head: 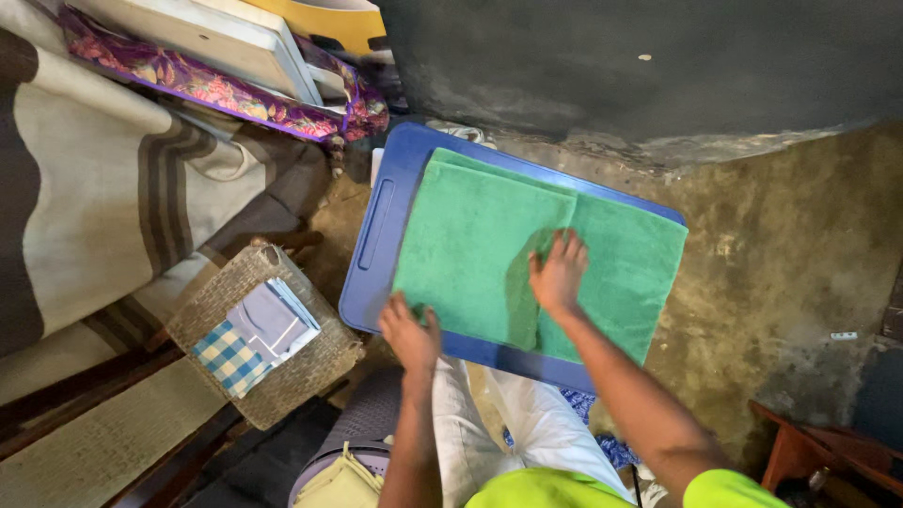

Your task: The person folds several towels and a checkered cloth on a blue plastic lid, then stacks them on a nearby wicker chair. The items include a white towel, a blue-and-white checkered cloth, and a green towel.

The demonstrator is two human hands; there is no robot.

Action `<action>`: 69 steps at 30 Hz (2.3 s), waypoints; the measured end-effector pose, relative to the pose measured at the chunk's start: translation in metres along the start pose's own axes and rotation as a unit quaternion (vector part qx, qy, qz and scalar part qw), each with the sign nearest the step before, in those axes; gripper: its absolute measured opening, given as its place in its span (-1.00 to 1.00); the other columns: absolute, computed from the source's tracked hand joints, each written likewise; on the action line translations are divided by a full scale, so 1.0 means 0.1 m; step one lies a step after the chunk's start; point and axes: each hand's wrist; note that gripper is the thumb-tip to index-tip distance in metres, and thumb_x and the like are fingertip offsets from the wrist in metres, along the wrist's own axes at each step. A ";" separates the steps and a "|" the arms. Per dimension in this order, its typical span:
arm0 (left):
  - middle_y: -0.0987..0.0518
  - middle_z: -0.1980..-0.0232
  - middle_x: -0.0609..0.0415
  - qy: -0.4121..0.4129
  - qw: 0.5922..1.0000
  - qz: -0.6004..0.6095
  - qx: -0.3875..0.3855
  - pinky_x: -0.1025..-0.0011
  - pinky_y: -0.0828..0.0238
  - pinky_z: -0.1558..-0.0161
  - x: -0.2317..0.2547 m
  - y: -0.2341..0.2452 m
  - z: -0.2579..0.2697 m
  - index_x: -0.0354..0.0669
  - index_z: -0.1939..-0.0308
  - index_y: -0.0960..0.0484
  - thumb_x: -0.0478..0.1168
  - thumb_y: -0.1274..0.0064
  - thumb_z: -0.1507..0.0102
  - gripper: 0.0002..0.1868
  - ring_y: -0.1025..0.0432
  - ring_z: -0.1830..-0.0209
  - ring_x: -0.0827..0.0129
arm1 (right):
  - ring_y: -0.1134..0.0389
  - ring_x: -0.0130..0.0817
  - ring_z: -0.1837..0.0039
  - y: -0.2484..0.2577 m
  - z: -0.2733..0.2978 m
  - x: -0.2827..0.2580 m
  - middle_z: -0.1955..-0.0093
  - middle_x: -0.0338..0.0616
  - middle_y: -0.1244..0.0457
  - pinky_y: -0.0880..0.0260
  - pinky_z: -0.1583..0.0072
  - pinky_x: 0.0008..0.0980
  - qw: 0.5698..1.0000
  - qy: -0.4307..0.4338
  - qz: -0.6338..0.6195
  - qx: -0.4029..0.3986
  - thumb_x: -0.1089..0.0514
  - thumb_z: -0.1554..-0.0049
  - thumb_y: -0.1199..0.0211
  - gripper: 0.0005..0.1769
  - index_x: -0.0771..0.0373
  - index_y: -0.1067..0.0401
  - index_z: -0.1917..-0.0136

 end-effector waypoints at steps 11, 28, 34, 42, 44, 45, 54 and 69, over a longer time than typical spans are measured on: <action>-0.68 0.12 -0.28 0.169 0.955 0.105 -0.218 0.07 -0.49 0.03 -0.45 -0.09 -0.56 -0.26 0.01 -0.58 -0.17 -0.28 -0.14 -0.60 -0.58 0.07 -0.15 | -0.19 0.15 -0.34 0.20 -0.12 -1.20 -0.34 0.18 -0.20 -0.18 -0.26 0.14 0.998 -0.008 0.044 -0.032 -0.12 -0.09 -0.29 -0.33 0.33 -0.31 -0.33; -0.66 -0.07 -0.27 0.003 0.938 0.252 -0.239 0.23 -0.48 -0.11 -0.17 0.60 -0.51 -0.31 -0.16 -0.62 -0.45 -0.10 -0.14 -0.53 -0.58 -0.07 0.00 | -0.39 0.28 -0.06 -0.54 -1.40 -2.20 -0.11 0.20 -0.34 -0.37 -0.06 0.18 0.971 -0.113 -0.143 -0.157 0.10 -0.12 -0.30 -0.58 0.26 -0.26 -0.18; -0.68 -0.13 -0.20 0.018 0.933 0.314 -0.176 0.25 -0.42 -0.22 -0.27 1.21 -0.85 -0.34 -0.18 -0.62 -0.55 -0.01 -0.13 -0.49 -0.57 -0.15 0.13 | -0.39 0.26 0.03 -0.48 -1.51 -2.59 0.14 0.17 -0.34 -0.37 0.03 0.11 0.951 -0.067 -0.290 -0.082 0.14 -0.12 -0.32 -0.65 0.27 -0.26 -0.08; -0.65 0.07 -0.20 0.102 0.972 0.084 -0.195 0.14 -0.53 0.08 0.33 1.98 -0.85 -0.11 -0.26 -0.59 -0.44 -0.11 -0.13 -0.42 -0.59 0.14 0.00 | -0.24 -0.14 0.17 0.13 -1.48 -2.91 0.22 -0.01 -0.22 -0.28 0.12 -0.14 0.864 -0.058 -0.488 -0.105 0.10 -0.21 -0.31 -0.69 0.27 -0.23 -0.03; -0.65 0.08 -0.23 0.031 0.979 0.054 -0.195 0.16 -0.51 0.05 0.48 1.96 -0.74 -0.13 -0.26 -0.59 -0.43 -0.16 -0.11 -0.40 -0.58 0.11 -0.01 | -0.18 -0.30 0.19 0.28 -1.44 -2.72 0.24 -0.13 -0.18 -0.26 0.13 -0.22 0.848 -0.073 -0.513 -0.111 0.11 -0.23 -0.30 -0.72 0.27 -0.24 0.00; -0.64 0.05 -0.22 0.026 0.977 0.065 -0.202 0.18 -0.51 0.07 0.56 1.92 -0.65 -0.13 -0.27 -0.57 -0.42 -0.15 -0.11 -0.39 -0.58 0.11 -0.02 | -0.17 -0.38 0.19 0.35 -1.39 -2.56 0.25 -0.20 -0.19 -0.26 0.13 -0.27 0.846 -0.088 -0.514 -0.110 0.11 -0.22 -0.30 -0.73 0.26 -0.25 0.00; -0.66 -0.07 -0.20 -0.074 0.934 0.144 -0.320 0.24 -0.54 -0.07 1.24 0.96 0.19 -0.13 -0.34 -0.48 -0.40 -0.24 -0.02 -0.24 -0.61 0.02 0.03 | -0.09 -0.53 0.14 0.62 -0.92 -0.64 0.19 -0.38 -0.12 -0.17 0.11 -0.44 0.796 -0.205 -0.568 -0.050 0.13 -0.19 -0.34 -0.75 0.17 -0.32 -0.04; -0.60 -0.09 -0.22 -0.124 0.826 0.195 -0.514 0.17 -0.47 -0.14 1.45 -1.19 1.32 -0.22 -0.45 -0.32 -0.26 -0.19 -0.12 -0.20 -0.53 -0.05 -0.10 | -0.25 -0.42 0.07 -0.06 0.13 1.83 0.14 -0.26 -0.26 -0.30 -0.03 -0.38 0.862 -0.325 -0.384 0.061 0.16 -0.27 -0.21 -0.84 0.27 -0.40 -0.08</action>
Point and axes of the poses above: each hand's wrist, its own z-axis away from the middle knuckle, its own y-axis out of the back of the hand, x = y × z
